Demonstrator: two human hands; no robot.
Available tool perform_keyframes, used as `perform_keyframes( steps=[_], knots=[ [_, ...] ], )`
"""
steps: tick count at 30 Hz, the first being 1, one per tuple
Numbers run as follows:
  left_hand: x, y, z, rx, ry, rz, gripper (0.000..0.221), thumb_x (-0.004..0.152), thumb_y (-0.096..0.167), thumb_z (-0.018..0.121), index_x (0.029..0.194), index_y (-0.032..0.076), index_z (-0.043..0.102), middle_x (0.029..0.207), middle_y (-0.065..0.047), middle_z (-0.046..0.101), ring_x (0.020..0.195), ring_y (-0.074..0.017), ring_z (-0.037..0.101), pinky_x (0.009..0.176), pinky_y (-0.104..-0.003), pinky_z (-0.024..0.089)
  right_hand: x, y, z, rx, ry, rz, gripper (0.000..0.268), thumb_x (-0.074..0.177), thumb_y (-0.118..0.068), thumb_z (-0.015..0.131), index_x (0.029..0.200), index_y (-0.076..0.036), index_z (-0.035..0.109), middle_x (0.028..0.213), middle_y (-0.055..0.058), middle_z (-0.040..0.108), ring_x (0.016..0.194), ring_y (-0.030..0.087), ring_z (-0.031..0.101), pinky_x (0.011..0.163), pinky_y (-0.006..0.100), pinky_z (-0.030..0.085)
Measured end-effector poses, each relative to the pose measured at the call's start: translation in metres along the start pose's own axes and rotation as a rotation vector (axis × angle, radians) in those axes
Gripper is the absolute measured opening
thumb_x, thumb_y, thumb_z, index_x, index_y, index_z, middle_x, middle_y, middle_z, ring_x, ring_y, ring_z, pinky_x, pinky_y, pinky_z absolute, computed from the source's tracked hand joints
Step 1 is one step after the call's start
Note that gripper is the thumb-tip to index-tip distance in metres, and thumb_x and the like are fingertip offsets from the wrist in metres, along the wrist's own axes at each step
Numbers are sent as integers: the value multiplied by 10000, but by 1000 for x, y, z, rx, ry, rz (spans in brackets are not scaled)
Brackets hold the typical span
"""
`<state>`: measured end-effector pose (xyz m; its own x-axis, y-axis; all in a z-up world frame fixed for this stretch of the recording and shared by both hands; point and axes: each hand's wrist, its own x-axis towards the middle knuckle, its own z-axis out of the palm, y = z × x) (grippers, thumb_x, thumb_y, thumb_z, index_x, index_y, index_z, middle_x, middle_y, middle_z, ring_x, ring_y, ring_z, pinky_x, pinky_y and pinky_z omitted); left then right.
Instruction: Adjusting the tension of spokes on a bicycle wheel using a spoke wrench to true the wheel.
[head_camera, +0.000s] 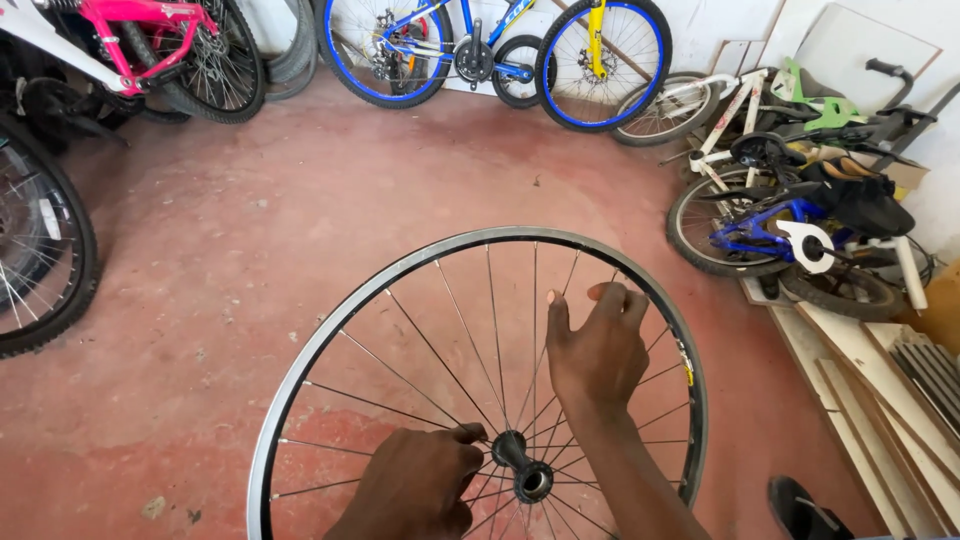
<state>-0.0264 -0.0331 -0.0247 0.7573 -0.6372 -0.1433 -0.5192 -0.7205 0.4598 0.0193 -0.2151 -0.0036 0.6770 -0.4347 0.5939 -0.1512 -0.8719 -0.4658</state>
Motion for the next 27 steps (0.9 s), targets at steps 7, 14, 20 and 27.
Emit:
perform_keyframes(
  steps=[7,14,20,27],
  knots=[
    [4,-3,1,50,29,23,195,532,59,611,717,60,673,1279,45,557,705,-392,605,592,-437,483,-10,-44,-10,64,104,-306,462,843,-387,642,1017,26,530,928,144,516,462,225,560,371,312,467],
    [2,-3,4,-8,37,74,195,510,111,638,691,38,646,1249,-12,581,649,-402,597,541,-439,464,-13,-51,-3,44,98,-250,404,776,-262,730,988,-23,482,883,96,497,471,210,509,409,318,461],
    [1,-2,0,21,60,69,152,527,81,627,673,40,647,1220,-18,598,648,-391,592,569,-425,472,-22,-73,-12,214,201,-433,229,877,-121,623,998,3,473,1006,147,457,496,182,518,382,285,464],
    [-3,-6,10,54,146,159,181,596,85,660,760,66,587,750,-137,639,613,-372,570,563,-418,430,-39,-79,8,87,-111,-377,495,764,-330,713,1090,-31,490,802,50,553,395,216,526,382,344,443]
  ],
)
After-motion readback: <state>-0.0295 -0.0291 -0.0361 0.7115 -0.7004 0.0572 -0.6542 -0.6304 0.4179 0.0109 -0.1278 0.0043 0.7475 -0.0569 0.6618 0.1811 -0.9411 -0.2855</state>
